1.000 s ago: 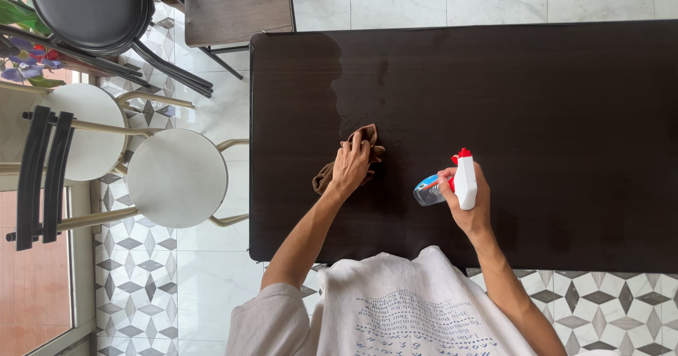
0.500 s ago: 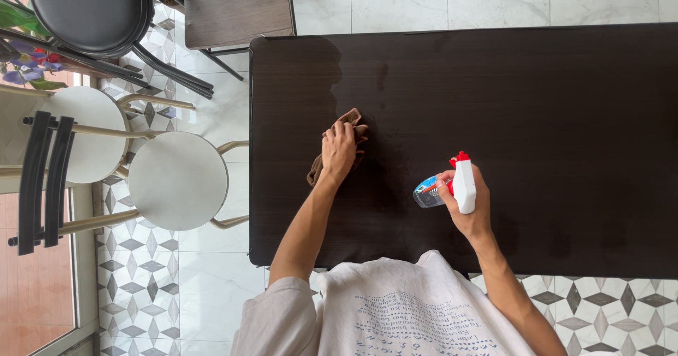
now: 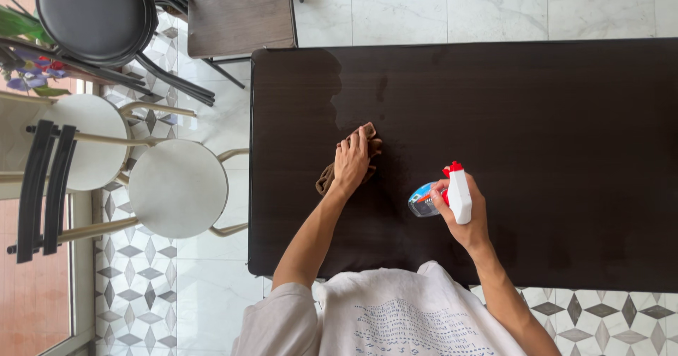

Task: The person sprays a cleaning solution onto a dark wooden table and wipes the surface with a brown cloth. They repeatedly apply the spray and wipe different sections of the table to clean it.

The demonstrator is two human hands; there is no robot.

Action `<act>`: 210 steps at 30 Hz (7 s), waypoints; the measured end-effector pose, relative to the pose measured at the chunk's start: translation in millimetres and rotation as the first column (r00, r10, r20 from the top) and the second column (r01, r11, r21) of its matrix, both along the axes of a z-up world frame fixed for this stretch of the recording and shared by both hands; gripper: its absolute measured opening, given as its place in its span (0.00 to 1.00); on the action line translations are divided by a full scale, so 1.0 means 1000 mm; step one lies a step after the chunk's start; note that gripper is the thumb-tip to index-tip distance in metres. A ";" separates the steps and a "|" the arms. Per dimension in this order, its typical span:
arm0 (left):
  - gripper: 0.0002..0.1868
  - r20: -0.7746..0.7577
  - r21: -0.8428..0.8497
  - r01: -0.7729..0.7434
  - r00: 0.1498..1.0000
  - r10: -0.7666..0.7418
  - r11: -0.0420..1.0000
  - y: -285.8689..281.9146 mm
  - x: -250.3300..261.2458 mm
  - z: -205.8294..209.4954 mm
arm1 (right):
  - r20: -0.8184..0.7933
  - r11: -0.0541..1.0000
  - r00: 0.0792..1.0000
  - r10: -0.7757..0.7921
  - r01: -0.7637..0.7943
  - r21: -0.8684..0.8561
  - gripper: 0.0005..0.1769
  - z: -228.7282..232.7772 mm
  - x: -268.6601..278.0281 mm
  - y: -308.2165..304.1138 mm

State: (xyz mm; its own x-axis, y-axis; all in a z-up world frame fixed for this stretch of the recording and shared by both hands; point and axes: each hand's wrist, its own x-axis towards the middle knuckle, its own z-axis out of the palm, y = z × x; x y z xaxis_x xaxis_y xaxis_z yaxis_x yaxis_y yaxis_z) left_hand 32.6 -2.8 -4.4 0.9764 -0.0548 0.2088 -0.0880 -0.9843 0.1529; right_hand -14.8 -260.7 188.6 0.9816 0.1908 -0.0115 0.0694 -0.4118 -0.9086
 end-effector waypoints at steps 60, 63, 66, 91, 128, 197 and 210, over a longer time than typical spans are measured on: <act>0.14 -0.322 0.227 -0.271 0.886 0.334 0.935 0.073 0.099 -0.040 | -0.099 0.999 0.994 0.051 -0.052 -0.001 0.13 -0.014 0.047 0.020; 0.15 -0.315 0.339 -0.233 0.885 0.343 0.911 0.049 0.073 -0.028 | -0.107 0.998 0.992 0.061 -0.063 -0.012 0.12 -0.016 0.047 0.021; 0.18 -0.405 0.309 -0.190 0.860 0.310 0.932 0.023 0.079 -0.027 | -0.091 0.996 0.992 0.087 -0.086 0.018 0.12 -0.017 0.049 0.025; 0.23 -0.434 0.335 -0.125 0.860 0.270 0.934 0.015 0.132 -0.039 | -0.113 0.987 0.982 0.152 -0.145 0.066 0.10 -0.016 0.053 0.030; 0.26 -0.349 0.398 -0.382 0.778 0.523 0.834 0.082 0.221 -0.055 | -0.214 0.989 0.967 0.136 -0.120 0.088 0.10 -0.032 0.077 0.032; 0.16 -0.409 0.311 0.060 0.909 0.076 0.948 0.040 0.204 -0.033 | -0.154 0.992 0.985 0.083 -0.068 0.104 0.10 -0.020 0.075 0.010; 0.19 -0.353 0.369 -0.045 0.917 0.185 0.928 0.005 0.268 -0.048 | -0.192 0.991 0.978 0.080 -0.057 0.119 0.10 -0.020 0.068 0.002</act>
State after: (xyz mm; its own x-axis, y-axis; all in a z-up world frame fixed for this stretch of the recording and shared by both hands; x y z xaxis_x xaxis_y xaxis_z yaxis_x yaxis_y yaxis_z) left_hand 300.5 2.5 -52.9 0.9807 0.0621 -0.1855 0.0239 -0.9793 -0.2010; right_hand 53.4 -258.8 168.1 0.9468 0.2686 -0.1770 -0.0901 -0.3069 -0.9475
